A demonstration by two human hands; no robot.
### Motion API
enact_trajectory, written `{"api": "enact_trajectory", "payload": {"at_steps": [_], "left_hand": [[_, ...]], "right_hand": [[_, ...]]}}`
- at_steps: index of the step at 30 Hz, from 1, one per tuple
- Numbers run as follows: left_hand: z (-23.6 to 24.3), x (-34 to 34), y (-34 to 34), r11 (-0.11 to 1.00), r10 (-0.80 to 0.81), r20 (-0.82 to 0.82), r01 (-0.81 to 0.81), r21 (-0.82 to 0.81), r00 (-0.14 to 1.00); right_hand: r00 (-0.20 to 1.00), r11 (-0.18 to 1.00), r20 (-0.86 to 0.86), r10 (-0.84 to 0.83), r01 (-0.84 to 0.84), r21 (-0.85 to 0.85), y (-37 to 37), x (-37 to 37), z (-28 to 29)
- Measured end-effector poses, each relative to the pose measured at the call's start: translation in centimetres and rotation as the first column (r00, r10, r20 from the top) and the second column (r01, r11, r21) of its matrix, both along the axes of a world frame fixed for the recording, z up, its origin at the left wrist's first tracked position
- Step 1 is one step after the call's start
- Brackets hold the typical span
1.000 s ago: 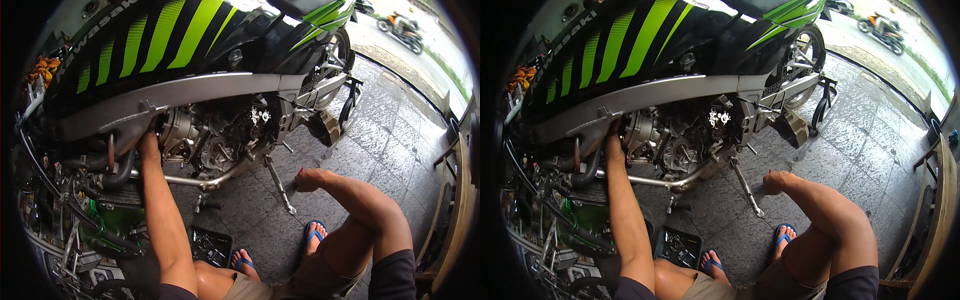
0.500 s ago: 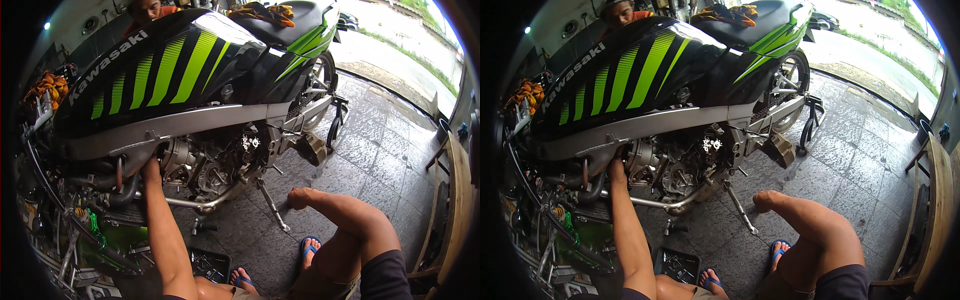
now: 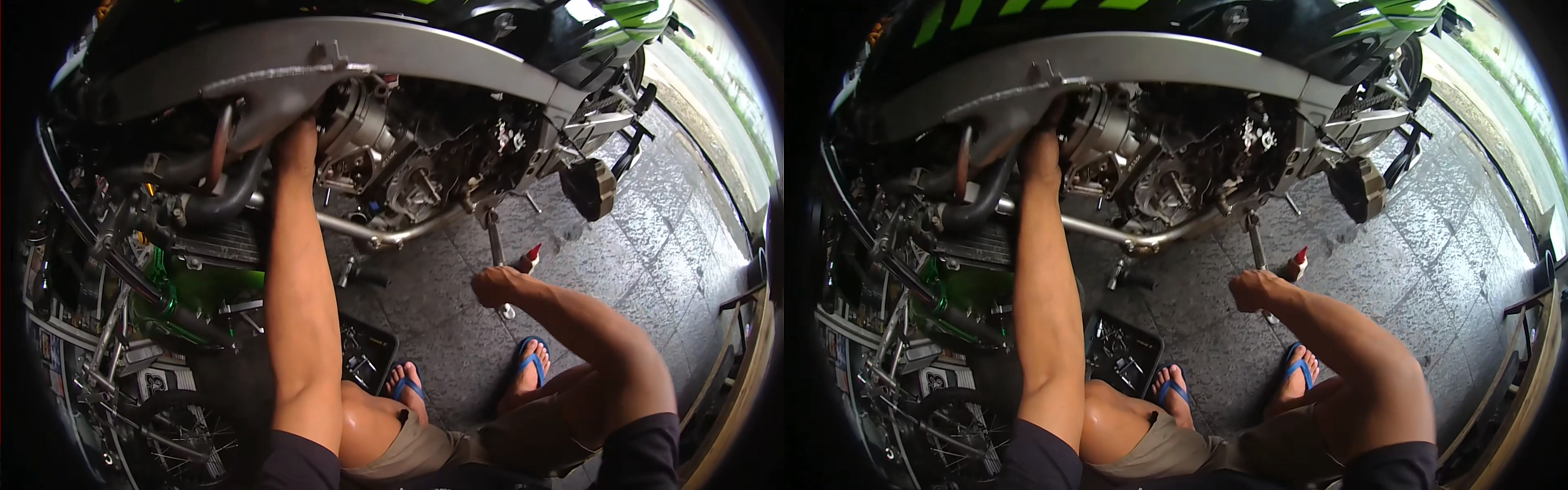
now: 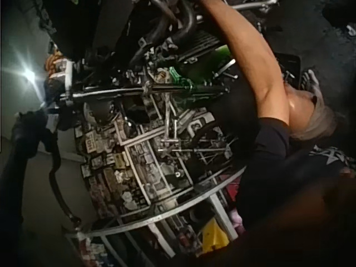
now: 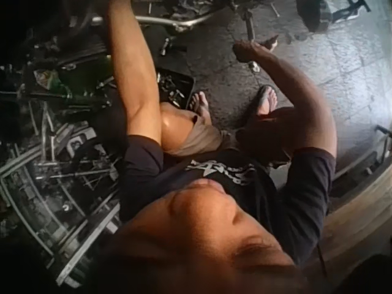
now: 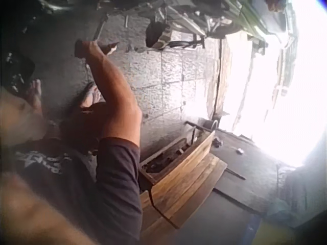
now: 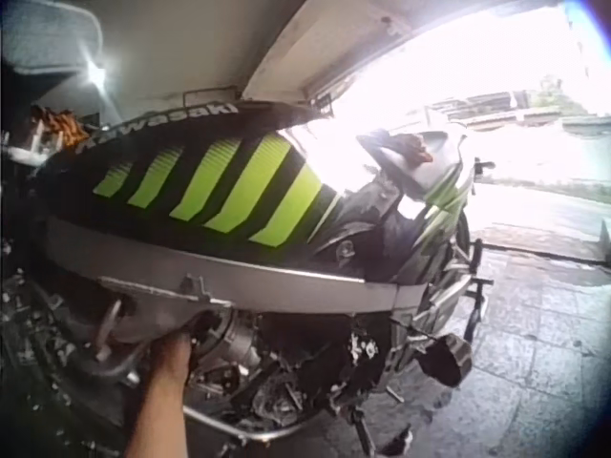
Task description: The person detaches a hose, selects a bracket, nuts, and bolts from a tray, and installs the bracket onto a motorcycle engine before fitting the cylinder onto the engine block.
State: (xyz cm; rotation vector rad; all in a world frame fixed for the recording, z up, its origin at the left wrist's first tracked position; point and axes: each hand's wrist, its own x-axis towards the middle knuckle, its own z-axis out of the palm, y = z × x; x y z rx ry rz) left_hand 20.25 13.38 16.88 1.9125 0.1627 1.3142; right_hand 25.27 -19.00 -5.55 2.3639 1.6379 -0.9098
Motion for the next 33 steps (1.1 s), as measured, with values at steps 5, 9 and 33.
{"api": "enact_trajectory", "payload": {"at_steps": [5,9,33], "left_hand": [[-0.6,1.8,-1.0,0.991,0.034,0.087,-0.044,0.124,0.996],[0.0,-1.1,1.5,0.952,0.219,-0.105,-0.189,0.24,0.97],[-0.4,0.5,-0.5,0.997,-0.001,0.05,-0.003,0.081,0.999]], "right_hand": [[0.861,0.776,-0.306,-0.407,0.502,0.38,7.3,-3.1,-11.0],[0.259,0.06,-0.755,-0.602,0.958,0.281,13.2,-7.5,-13.7],[-0.83,0.468,-0.31,0.464,0.526,-0.71,4.6,-7.6,-15.5]]}}
